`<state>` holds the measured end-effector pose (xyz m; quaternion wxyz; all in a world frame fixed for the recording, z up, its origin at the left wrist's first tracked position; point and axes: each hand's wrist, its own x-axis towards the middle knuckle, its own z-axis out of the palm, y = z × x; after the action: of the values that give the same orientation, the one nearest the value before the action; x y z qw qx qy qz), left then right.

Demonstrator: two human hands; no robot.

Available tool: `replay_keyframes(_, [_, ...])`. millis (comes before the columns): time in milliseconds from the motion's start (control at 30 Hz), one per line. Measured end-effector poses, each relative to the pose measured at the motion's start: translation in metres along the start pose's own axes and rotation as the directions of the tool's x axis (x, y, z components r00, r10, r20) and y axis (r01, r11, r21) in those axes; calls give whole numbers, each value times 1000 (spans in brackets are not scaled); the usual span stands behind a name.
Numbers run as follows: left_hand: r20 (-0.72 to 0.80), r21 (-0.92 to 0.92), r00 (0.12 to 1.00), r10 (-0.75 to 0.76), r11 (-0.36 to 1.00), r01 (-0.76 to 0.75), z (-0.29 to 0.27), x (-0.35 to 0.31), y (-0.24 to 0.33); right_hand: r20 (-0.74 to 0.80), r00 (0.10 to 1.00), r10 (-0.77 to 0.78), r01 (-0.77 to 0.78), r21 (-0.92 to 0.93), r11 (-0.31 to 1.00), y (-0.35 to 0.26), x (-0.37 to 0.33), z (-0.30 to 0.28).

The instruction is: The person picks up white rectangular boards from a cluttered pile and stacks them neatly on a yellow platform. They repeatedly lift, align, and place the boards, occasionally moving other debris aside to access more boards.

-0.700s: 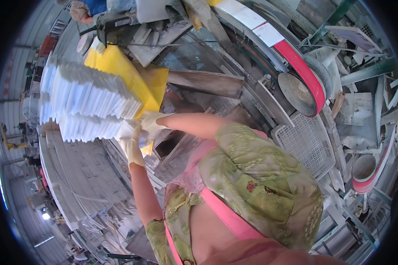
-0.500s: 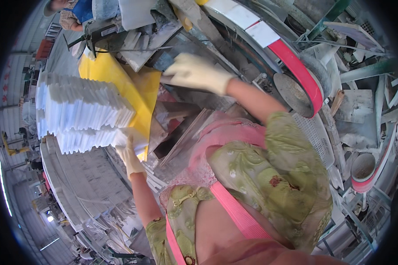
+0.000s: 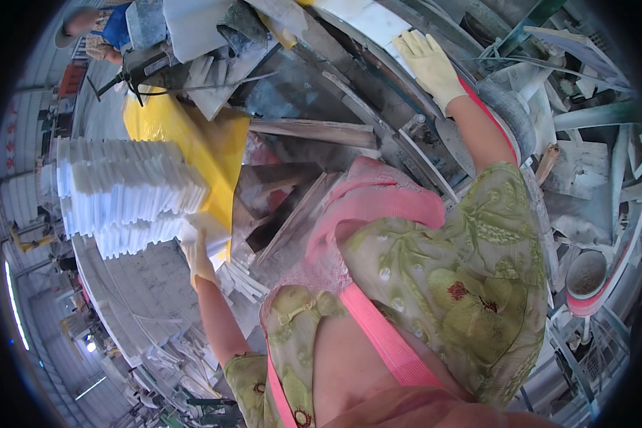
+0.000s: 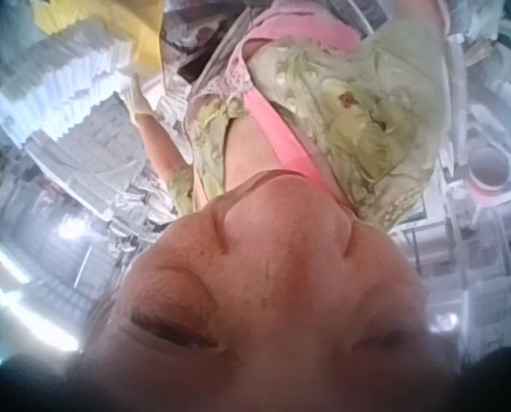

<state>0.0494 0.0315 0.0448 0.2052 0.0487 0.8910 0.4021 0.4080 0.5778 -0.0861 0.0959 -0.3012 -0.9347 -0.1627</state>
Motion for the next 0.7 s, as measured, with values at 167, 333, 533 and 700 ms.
replay_keyframes(167, [-281,-37,959,32,998,-45,20,13,-21,-18,1000,-17,19,117,993,20,7,-12])
replay_keyframes(333, [-291,-43,955,52,997,-68,18,24,-41,-267,943,-198,232,104,967,21,41,-14])
replay_keyframes(533, [-478,142,876,61,990,8,17,37,-57,81,971,-227,230,-38,972,7,77,-9])
replay_keyframes(700, [-429,222,897,-103,951,215,19,29,-39,61,987,-147,151,-81,985,-2,96,6])
